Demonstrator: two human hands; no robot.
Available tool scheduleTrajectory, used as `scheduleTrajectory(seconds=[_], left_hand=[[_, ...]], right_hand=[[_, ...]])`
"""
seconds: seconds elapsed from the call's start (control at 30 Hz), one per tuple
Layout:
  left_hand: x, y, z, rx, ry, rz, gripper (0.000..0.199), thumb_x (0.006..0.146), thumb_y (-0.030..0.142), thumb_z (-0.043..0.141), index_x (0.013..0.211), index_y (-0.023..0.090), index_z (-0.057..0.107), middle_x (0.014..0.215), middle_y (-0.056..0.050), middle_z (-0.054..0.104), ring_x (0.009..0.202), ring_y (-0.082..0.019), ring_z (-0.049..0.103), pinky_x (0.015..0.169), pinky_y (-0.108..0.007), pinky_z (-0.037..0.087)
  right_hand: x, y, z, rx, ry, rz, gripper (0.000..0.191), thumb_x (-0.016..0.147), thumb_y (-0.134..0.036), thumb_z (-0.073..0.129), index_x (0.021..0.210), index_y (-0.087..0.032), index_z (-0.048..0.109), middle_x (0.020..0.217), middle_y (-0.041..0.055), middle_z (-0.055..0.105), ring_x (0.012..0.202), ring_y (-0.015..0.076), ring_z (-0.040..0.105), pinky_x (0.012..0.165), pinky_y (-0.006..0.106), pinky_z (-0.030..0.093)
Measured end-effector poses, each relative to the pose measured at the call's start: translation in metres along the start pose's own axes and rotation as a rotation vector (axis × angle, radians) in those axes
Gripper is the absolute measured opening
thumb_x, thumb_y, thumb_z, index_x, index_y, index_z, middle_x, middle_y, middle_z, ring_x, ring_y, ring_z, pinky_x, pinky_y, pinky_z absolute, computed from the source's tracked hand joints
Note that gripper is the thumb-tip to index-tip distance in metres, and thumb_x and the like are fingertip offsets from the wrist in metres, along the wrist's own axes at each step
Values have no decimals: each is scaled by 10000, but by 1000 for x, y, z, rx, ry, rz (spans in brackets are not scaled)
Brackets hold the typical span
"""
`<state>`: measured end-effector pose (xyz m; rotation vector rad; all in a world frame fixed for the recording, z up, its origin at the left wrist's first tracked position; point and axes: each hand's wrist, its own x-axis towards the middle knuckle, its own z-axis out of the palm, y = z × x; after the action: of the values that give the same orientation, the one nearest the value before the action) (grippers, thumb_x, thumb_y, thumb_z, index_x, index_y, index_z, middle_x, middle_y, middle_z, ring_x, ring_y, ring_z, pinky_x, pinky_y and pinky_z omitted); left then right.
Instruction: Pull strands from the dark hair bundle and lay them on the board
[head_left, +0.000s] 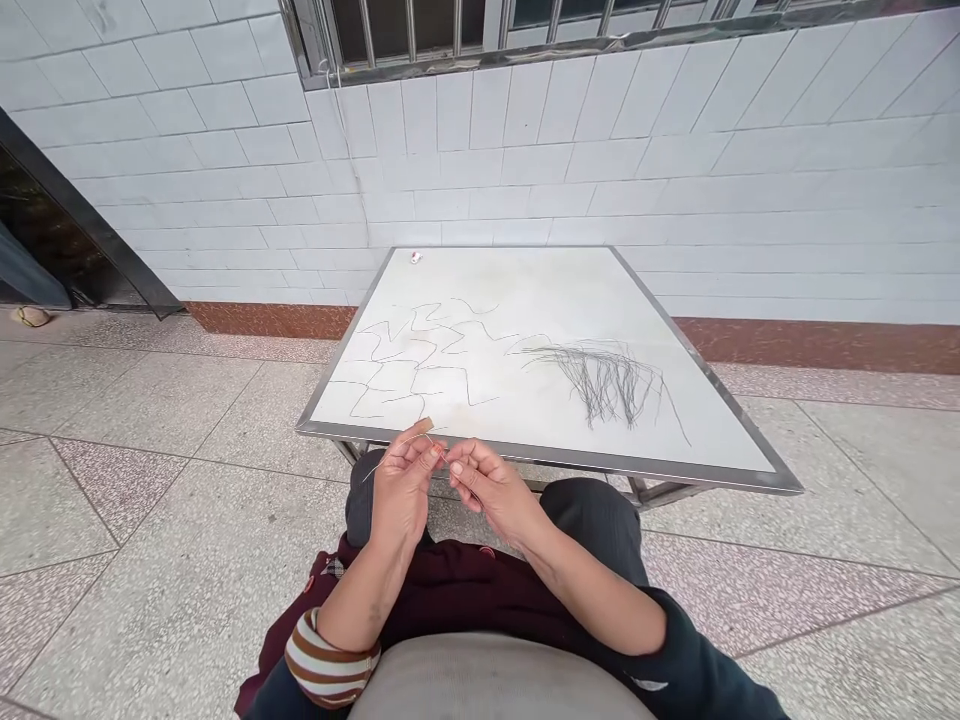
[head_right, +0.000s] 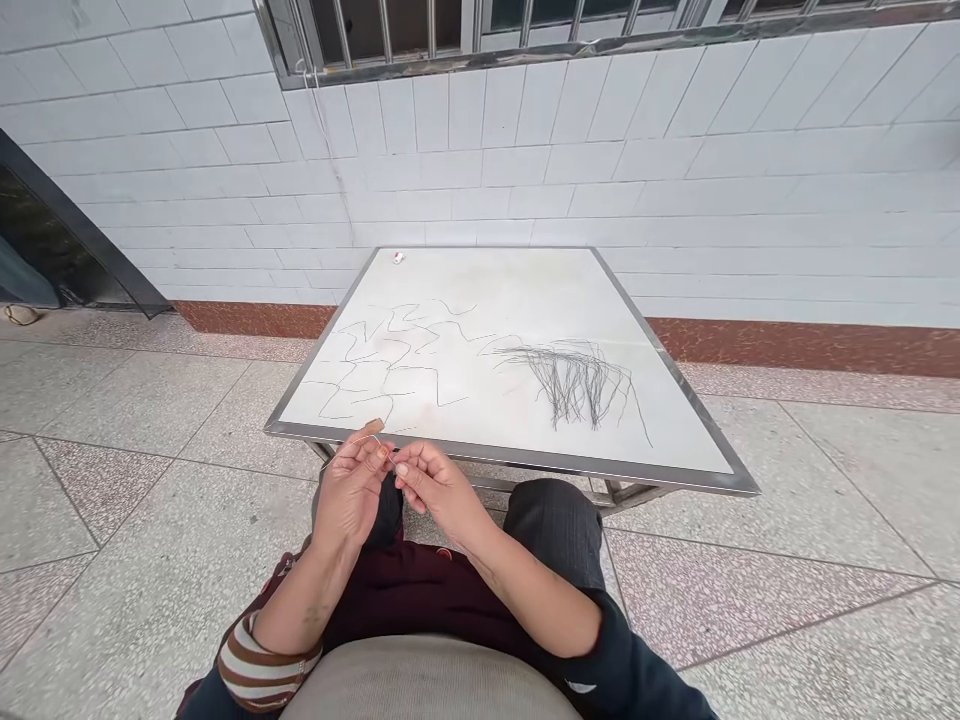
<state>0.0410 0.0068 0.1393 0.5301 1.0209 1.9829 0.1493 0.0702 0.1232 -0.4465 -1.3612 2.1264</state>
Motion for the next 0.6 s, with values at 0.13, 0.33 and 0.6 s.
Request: scheduleTrajectory(seconds=[0.13, 0.33, 0.6], left_hand=[[2, 4, -5, -23, 54, 18, 409, 659, 122, 754, 1050, 174, 646, 655, 48, 590, 683, -87, 594, 674, -205, 457], [5, 19, -12, -10, 108, 56, 432, 658, 138, 751, 1071, 184, 635, 682, 50, 581, 641, -70, 573, 627, -191, 464], [-2, 11, -13, 25, 59, 4, 358, 692, 144, 732, 1039, 162, 649, 710, 17, 614, 654, -73, 581, 650, -198, 476]], right_hand=[[0, -1, 3, -13, -23, 64, 234, 798, -406, 624, 859, -192, 553, 668, -37, 524, 483, 50, 388, 421, 179, 272], [-2, -1, 4, -122, -85, 84, 242, 826, -416, 584, 904, -188, 572, 640, -50, 509, 465, 45, 392, 442, 188, 295], [-1, -5, 9, -126, -73, 95, 243, 793, -416, 612, 876, -193, 564, 663, -44, 514, 493, 56, 403, 453, 191, 323]])
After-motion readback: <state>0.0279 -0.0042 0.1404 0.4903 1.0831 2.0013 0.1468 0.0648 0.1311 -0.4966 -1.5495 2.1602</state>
